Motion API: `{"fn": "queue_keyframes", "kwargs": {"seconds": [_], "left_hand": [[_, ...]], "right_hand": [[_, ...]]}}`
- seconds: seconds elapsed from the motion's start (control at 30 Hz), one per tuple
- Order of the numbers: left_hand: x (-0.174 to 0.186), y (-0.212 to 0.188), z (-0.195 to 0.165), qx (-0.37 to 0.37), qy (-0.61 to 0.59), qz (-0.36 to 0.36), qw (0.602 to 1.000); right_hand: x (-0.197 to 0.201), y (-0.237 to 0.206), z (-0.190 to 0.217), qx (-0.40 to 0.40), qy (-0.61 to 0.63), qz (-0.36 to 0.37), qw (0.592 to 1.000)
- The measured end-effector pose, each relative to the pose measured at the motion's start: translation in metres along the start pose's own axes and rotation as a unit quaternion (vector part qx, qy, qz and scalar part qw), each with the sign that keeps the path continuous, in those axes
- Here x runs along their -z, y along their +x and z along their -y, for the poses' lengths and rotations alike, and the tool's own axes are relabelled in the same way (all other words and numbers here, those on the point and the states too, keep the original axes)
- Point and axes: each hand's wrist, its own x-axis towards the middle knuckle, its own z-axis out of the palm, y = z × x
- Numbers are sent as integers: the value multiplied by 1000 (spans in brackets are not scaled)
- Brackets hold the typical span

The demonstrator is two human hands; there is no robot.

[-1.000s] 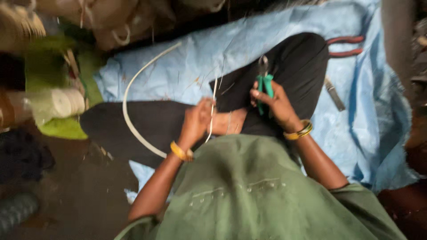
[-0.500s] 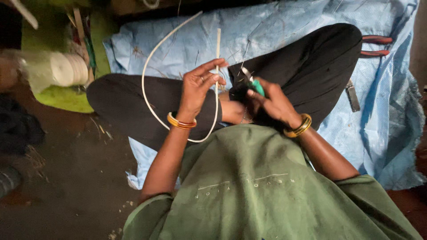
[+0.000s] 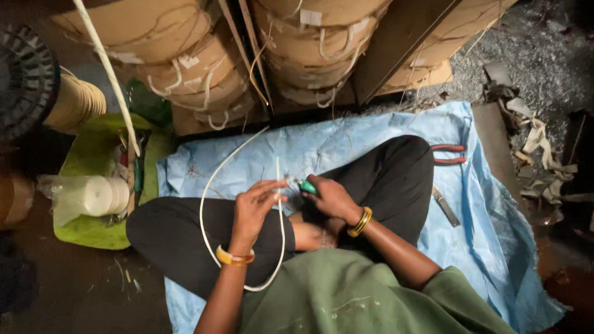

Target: The person sits on a tarp and weaves white plastic strips into the rim of a cardboard-wrapped basket. They use pliers to cut and trim the strips, then thread them through the basket's edge by hand.

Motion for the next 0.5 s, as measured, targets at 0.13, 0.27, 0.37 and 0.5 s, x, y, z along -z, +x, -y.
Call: {"fn": "queue_keyframes", "kwargs": {"seconds": [0.13, 0.27, 0.37, 0.5], "left_hand": [[-8, 12, -6, -6, -41, 33, 999], [-11, 19, -13, 3, -94, 79, 992], [-12, 21, -16, 22, -135, 118, 984], [-17, 16, -12, 42, -188, 143, 971]], "right_hand": [[14, -16, 6, 8, 189, -5, 982], [30, -38, 18, -1, 281, 78, 957], [39, -45, 27, 22, 289, 96, 952], [47, -43, 35, 83, 255, 93, 959]]}}
